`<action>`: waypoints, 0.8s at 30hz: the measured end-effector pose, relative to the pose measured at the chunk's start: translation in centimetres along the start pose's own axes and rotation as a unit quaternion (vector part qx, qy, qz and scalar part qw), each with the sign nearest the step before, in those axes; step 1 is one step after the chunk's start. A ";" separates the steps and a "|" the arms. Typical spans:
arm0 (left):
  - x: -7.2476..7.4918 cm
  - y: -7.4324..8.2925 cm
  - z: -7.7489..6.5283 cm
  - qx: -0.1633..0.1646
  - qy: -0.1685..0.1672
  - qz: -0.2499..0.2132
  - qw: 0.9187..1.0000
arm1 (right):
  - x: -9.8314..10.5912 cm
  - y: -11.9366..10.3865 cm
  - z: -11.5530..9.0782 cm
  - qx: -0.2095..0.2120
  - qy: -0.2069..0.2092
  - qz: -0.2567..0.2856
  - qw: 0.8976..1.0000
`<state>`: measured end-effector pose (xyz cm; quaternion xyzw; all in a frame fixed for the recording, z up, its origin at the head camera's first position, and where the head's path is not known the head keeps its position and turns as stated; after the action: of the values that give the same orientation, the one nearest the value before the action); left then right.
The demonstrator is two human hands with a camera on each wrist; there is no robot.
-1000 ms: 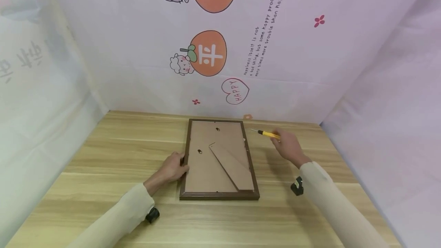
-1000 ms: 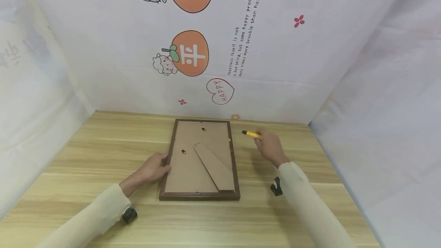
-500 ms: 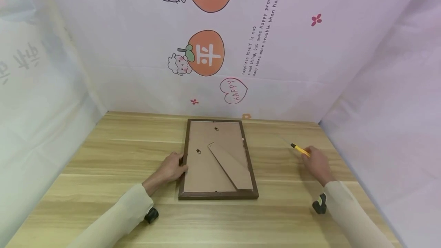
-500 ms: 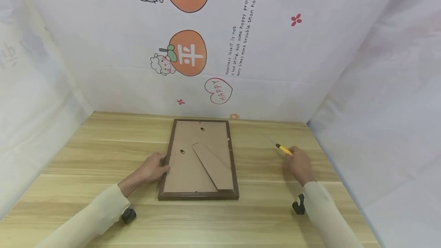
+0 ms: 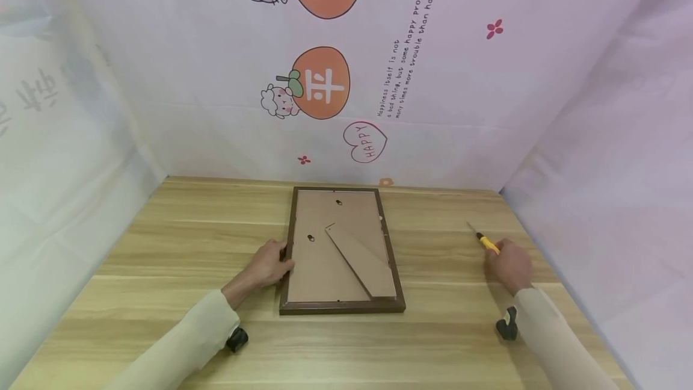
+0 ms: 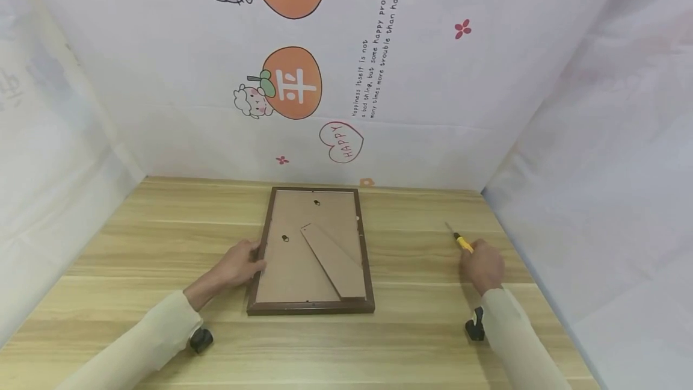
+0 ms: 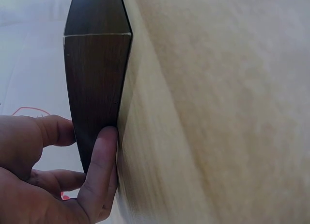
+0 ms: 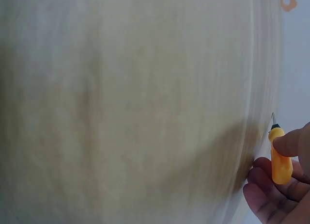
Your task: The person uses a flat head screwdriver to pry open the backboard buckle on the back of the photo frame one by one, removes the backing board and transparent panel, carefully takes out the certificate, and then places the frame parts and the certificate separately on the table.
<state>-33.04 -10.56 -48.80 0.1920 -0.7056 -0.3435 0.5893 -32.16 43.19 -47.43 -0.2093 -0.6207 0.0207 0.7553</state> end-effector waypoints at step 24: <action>-0.2 -0.3 0.1 0.012 -0.005 -0.025 1.000 | 0.0 4.1 1.1 -0.016 -0.047 -0.037 0.998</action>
<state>-33.10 -10.62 -49.17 0.2153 -0.7074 -0.3508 0.5746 -32.23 47.23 -48.64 -0.1976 -0.6633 -0.0075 0.7218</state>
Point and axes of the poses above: each hand's wrist, its own z-axis towards the middle knuckle, its own x-axis out of the back of the hand, y = z × x, the point moved 6 cm from there along z, towards the middle knuckle
